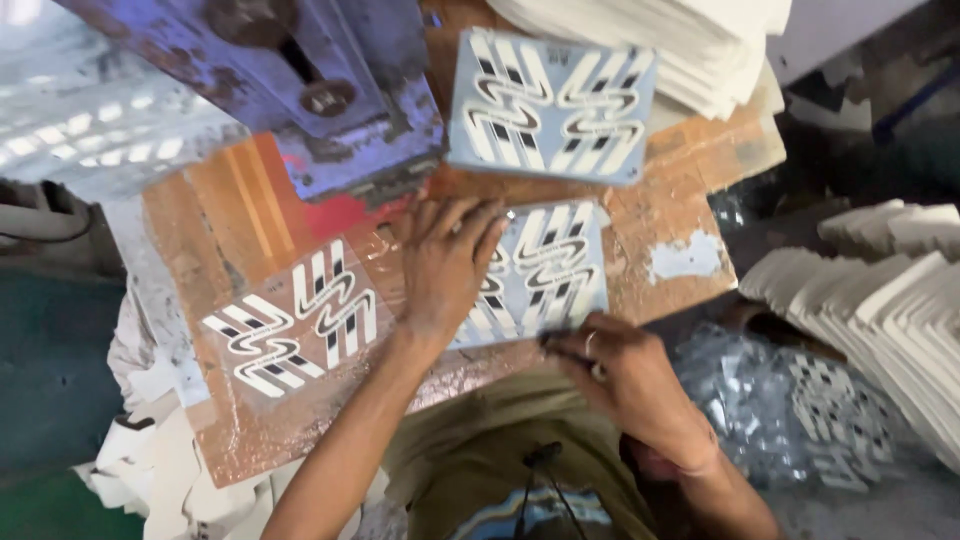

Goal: The recorder is weeding excess material from die-cut stickers using a small hand tool.

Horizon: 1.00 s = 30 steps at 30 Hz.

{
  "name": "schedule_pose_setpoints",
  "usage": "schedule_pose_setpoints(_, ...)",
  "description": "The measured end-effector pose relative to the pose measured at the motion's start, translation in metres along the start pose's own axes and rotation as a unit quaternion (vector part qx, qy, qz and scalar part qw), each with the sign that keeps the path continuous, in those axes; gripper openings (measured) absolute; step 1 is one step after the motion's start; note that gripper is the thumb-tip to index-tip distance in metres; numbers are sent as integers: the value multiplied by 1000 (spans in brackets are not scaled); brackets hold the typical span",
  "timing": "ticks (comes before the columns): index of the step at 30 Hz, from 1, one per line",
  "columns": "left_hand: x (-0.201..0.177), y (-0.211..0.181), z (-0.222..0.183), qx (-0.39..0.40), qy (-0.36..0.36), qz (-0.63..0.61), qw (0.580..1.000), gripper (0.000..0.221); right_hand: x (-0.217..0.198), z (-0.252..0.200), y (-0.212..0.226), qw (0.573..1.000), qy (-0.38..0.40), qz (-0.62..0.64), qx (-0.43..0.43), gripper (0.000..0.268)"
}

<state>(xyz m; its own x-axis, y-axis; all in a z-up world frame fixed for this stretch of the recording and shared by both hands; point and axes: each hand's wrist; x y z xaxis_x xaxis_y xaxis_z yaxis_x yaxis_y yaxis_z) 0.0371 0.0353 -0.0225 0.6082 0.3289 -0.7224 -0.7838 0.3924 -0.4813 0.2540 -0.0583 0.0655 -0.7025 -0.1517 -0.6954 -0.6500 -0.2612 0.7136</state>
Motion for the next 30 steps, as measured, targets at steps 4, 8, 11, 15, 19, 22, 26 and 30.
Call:
schedule_pose_setpoints(4,-17,-8,8,3,-7,-35,999,23,15,56,3,989,-106,-17,97,10)
schedule_pose_setpoints(8,-13,-2,13,-2,-7,-52,999,17,27,82,-4,975,-167,-123,-76,17)
schedule_pose_setpoints(11,-15,-2,5,3,-6,-62,998,17,22,53,4,989,-83,-100,-71,16)
schedule_pose_setpoints(15,-11,9,9,79,-33,-43,995,22,-6,21,11,994,81,73,-7,22)
schedule_pose_setpoints(19,8,23,-9,119,-35,-16,992,19,-16,-22,-5,981,-112,84,136,22)
schedule_pose_setpoints(22,-1,16,8,132,-58,7,990,10,-19,-35,-29,977,-177,64,98,22)
schedule_pose_setpoints(26,-47,-1,4,84,-49,-28,995,10,-16,-58,-41,953,-243,100,151,20)
schedule_pose_setpoints(30,-138,37,-39,-19,40,24,999,26,-22,-43,-19,953,-253,92,138,25)
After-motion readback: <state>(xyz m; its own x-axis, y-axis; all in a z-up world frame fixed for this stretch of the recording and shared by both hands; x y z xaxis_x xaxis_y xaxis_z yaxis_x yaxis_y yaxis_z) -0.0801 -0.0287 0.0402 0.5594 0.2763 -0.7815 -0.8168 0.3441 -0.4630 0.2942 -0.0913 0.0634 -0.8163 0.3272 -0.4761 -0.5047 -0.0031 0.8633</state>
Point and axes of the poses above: each hand's wrist, its own z-axis towards the middle knuckle, its own x-axis out of the palm, y = z × x, and after that the axes turned 6 degrees about -y, right-handed
